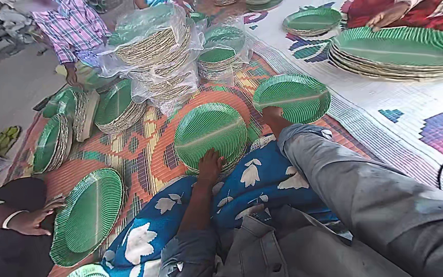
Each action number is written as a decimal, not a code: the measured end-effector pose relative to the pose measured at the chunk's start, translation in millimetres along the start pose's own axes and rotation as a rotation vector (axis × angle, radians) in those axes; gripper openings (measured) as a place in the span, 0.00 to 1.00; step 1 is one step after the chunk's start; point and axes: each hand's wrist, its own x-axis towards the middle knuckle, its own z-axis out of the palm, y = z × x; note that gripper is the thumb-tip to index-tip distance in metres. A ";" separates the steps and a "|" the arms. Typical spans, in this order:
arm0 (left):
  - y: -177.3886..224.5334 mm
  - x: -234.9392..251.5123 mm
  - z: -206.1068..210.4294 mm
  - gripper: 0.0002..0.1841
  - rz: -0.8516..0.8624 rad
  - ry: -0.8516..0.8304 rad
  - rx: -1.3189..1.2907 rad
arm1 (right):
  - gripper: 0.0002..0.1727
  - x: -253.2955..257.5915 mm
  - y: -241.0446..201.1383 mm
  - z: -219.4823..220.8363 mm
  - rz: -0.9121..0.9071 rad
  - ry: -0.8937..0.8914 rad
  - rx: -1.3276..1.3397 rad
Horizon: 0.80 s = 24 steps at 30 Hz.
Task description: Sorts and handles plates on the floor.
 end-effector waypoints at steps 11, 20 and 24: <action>-23.5 13.6 3.6 0.32 -0.429 0.863 -0.549 | 0.21 -50.2 -41.9 12.2 -1.172 0.185 0.047; -44.4 3.7 1.0 0.32 -0.636 0.496 -1.408 | 0.28 -41.3 -42.5 15.8 -0.888 -0.248 -0.154; -18.3 -10.3 -16.9 0.31 -0.529 0.549 -1.608 | 0.23 -46.1 -25.7 11.2 -0.876 0.090 0.121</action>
